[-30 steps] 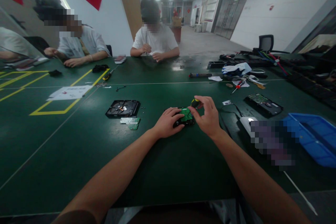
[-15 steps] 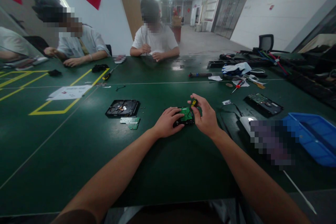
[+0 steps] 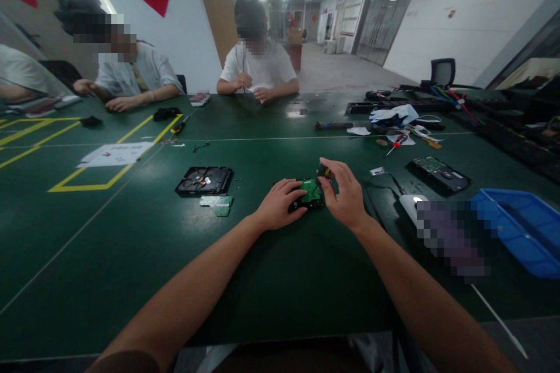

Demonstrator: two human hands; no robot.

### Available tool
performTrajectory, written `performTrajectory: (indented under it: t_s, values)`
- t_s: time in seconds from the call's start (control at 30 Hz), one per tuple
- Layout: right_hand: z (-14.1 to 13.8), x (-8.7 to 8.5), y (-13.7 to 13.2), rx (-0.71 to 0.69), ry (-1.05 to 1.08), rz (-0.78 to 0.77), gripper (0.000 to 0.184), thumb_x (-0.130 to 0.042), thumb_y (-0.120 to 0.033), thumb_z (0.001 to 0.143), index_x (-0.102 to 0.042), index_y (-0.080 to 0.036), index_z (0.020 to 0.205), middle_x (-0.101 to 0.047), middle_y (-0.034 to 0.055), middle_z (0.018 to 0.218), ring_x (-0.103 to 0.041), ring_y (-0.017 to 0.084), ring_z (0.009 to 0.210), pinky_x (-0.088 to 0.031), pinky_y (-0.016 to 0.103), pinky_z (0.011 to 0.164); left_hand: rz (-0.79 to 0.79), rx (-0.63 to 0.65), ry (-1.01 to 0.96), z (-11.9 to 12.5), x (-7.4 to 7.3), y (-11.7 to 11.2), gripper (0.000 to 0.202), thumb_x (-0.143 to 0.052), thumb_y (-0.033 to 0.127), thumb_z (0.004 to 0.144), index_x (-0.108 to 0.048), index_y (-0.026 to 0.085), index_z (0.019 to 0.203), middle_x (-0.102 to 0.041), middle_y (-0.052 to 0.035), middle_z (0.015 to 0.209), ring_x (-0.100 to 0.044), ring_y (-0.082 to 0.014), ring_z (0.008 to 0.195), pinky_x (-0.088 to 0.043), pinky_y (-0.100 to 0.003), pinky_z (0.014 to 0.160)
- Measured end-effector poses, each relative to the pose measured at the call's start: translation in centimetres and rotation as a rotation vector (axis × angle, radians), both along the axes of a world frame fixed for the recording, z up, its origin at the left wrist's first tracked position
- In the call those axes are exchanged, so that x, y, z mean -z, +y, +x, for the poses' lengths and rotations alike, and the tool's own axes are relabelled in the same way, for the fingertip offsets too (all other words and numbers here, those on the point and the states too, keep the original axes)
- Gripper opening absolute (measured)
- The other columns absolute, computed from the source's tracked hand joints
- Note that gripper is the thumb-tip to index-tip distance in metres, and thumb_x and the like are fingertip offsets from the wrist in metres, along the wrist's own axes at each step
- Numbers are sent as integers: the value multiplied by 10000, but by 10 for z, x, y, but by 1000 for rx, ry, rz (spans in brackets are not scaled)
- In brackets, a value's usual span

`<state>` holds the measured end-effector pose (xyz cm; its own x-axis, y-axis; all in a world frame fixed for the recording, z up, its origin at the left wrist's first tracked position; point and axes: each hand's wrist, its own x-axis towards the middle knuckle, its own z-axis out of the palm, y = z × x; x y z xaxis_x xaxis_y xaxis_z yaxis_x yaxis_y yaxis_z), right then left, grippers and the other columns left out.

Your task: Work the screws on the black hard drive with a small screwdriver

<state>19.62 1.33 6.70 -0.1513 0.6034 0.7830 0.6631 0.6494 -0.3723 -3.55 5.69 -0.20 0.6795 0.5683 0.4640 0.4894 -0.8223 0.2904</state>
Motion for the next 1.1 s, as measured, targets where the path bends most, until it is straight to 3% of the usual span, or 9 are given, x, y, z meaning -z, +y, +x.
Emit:
performTrajectory:
  t_s: [0.17, 0.53, 0.9, 1.1]
  values:
    - [1, 2, 1, -57, 2, -17, 536, -513, -190, 1042, -467, -340, 1555, -654, 91, 1378, -663, 273, 1230, -566, 536, 1067, 7, -2, -2, 0, 0, -1, 509, -734, 434, 946, -629, 244, 1405, -592, -138, 1491, -507, -367, 1440, -413, -637, 1208]
    - [0, 1, 1, 44, 22, 24, 479, -677, -299, 992, -577, -371, 1455, -620, 81, 1193, -666, 263, 1029, -627, 488, 894, 7, 1, 6, 1, -2, -2, 507, -723, 436, 953, -619, 259, 1417, -586, -128, 1499, -509, -366, 1442, -404, -643, 1216]
    - [-1, 0, 0, -26, -7, 5, 517, -517, -194, 1039, -497, -347, 1532, -654, 90, 1375, -654, 283, 1214, -597, 540, 1011, 20, 4, -2, 0, -2, -1, 494, -716, 446, 958, -629, 233, 1395, -591, -136, 1493, -505, -363, 1445, -404, -629, 1221]
    - [-2, -2, -1, -1, -4, 37, 477, -604, -225, 1023, -552, -335, 1485, -643, 94, 1259, -672, 258, 1104, -623, 477, 933, 24, -6, 9, 0, -2, -2, 495, -721, 434, 955, -628, 236, 1399, -587, -131, 1498, -514, -362, 1433, -401, -630, 1221]
